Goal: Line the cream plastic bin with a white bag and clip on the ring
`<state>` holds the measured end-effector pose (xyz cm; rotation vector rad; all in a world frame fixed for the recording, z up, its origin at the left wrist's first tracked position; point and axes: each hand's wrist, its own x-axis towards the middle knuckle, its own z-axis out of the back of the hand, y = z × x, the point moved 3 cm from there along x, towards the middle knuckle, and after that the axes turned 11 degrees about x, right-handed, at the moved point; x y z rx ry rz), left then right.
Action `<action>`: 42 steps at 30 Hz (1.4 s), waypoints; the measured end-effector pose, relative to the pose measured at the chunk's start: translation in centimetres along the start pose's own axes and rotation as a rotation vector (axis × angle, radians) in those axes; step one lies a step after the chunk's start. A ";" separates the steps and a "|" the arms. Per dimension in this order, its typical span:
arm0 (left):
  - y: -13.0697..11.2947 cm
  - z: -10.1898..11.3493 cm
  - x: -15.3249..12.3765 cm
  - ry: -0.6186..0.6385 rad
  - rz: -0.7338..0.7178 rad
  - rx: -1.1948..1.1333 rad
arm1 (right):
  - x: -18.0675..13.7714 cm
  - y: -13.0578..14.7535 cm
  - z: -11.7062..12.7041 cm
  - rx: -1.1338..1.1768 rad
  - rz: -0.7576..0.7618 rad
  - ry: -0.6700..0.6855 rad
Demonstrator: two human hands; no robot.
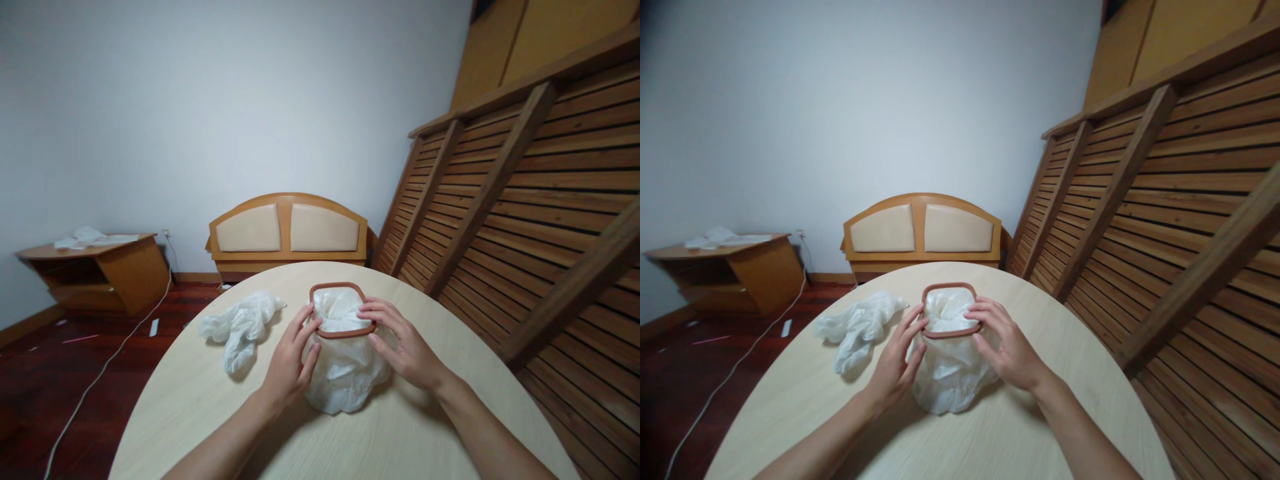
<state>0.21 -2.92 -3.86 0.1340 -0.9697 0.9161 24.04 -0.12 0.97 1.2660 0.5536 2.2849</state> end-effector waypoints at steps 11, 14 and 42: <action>-0.3 -0.4 0.4 -0.014 0.009 0.033 | -1.1 -1.8 1.1 0.165 -0.111 -0.047; -0.6 -0.1 0.9 -0.076 -0.040 0.048 | -1.1 -1.7 1.4 0.130 -0.091 -0.058; -0.4 6.3 3.0 -0.064 -0.273 -0.001 | -0.8 2.5 1.1 0.193 0.042 0.060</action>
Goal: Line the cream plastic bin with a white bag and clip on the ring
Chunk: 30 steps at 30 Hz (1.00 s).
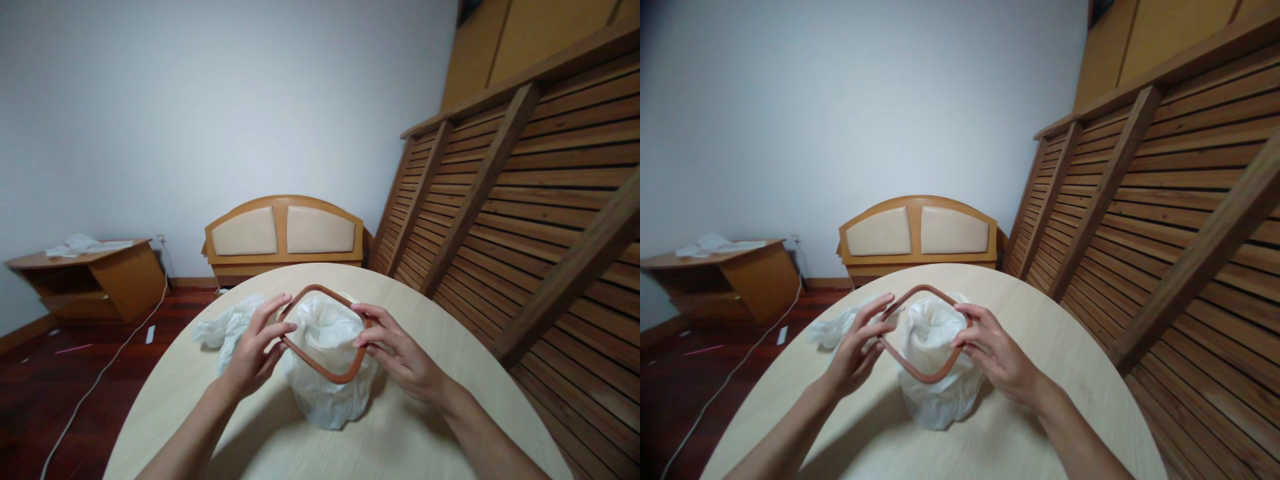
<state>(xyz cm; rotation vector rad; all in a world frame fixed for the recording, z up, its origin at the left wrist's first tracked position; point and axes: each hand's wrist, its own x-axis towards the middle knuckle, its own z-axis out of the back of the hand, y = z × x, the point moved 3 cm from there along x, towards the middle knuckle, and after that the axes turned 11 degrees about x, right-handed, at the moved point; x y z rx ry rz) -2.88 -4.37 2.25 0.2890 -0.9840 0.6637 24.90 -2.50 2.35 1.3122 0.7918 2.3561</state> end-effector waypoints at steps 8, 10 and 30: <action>0.1 -0.4 -1.2 -0.153 0.109 0.043 | 0.9 -4.0 0.2 0.039 -0.309 -0.348; -0.1 -1.0 -1.6 -0.173 0.180 0.063 | 0.9 -5.1 -0.3 0.112 -0.450 -0.377; -3.9 -2.1 -1.6 -0.085 0.004 0.062 | 6.7 -5.5 1.1 0.100 -0.556 0.066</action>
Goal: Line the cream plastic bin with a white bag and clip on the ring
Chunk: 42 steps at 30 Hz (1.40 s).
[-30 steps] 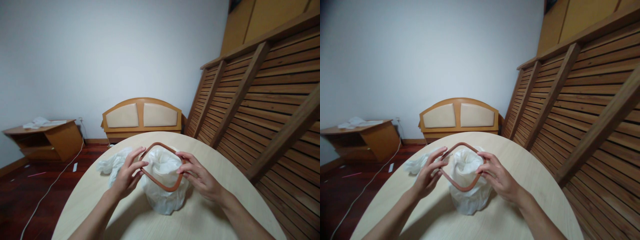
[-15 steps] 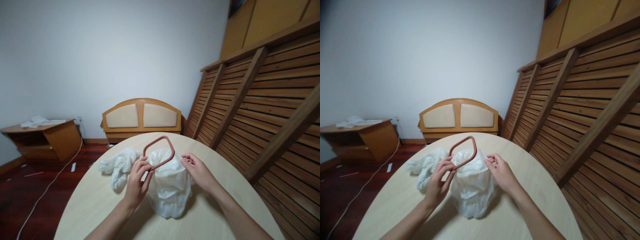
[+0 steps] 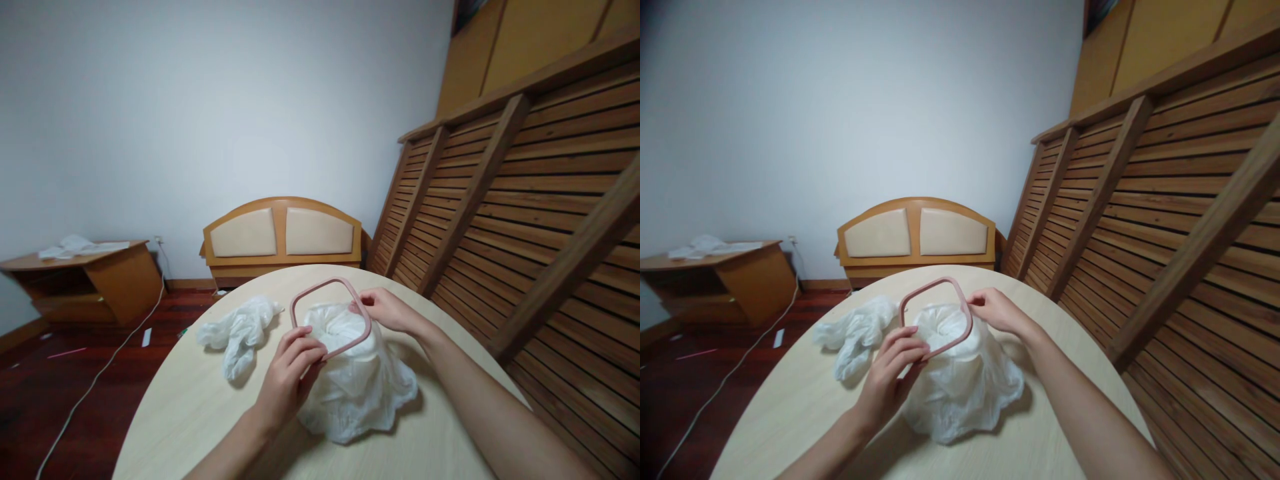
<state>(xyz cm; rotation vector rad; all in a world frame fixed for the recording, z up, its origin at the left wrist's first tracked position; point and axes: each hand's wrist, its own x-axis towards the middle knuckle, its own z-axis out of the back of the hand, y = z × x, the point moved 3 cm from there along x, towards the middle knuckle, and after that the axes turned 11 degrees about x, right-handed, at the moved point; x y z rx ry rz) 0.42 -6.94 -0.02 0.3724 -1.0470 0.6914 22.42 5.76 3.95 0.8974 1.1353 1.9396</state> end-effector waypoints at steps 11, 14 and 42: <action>0.9 0.0 0.2 -0.052 -0.033 -0.136 | 5.7 -0.1 3.2 -0.050 0.133 -0.241; 1.1 -0.1 0.3 -0.045 -0.041 -0.169 | 6.7 -1.3 2.3 -0.122 0.118 -0.254; 7.1 -4.3 -0.1 0.013 0.963 -0.495 | -4.9 -2.2 -0.4 0.108 -0.199 -0.303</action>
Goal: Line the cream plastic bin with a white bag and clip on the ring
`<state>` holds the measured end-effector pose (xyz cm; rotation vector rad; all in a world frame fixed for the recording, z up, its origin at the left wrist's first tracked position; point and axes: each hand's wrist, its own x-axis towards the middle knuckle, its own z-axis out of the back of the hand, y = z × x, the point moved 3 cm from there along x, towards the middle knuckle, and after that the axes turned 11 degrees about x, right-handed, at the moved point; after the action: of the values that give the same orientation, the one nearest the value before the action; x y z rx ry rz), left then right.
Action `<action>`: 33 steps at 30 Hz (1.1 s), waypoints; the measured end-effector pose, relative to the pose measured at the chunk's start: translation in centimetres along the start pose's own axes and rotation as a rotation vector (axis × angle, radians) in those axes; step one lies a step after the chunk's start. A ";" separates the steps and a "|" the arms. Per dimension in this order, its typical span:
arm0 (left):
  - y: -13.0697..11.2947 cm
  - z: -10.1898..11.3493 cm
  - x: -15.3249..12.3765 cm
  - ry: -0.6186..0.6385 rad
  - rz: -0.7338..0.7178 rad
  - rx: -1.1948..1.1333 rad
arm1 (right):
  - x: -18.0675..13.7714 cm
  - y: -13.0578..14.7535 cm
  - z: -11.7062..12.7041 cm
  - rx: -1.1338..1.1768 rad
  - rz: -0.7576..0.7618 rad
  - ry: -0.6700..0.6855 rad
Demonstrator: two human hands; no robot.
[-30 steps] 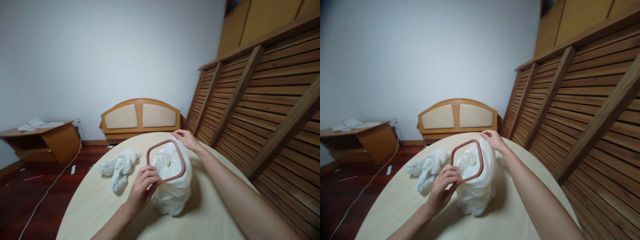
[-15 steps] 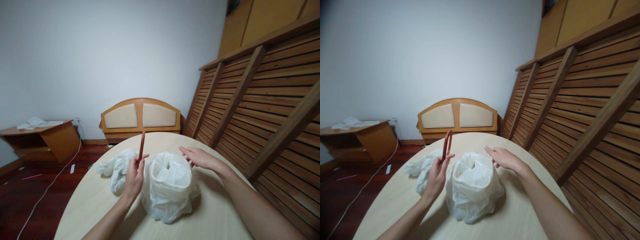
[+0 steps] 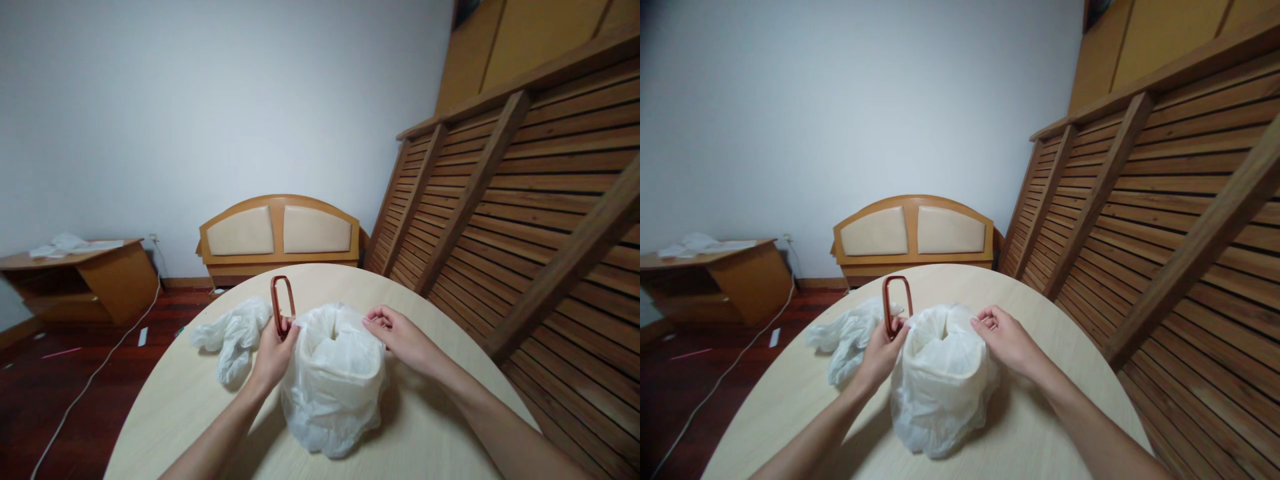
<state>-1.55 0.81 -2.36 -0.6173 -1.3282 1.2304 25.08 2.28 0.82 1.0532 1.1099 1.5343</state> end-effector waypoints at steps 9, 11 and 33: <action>-3.0 1.8 0.1 -0.114 -0.106 0.072 | -1.6 2.2 0.7 -0.300 -0.152 0.227; -3.4 2.0 0.0 -0.095 -0.103 0.081 | -1.7 3.0 0.7 -0.263 -0.098 0.227; -1.9 3.7 1.9 0.154 0.144 0.135 | -0.1 4.0 4.5 -0.491 0.183 -0.119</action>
<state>-4.78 0.87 0.88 -0.7058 -1.0780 1.3491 28.64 2.31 5.66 0.9041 0.5217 1.7456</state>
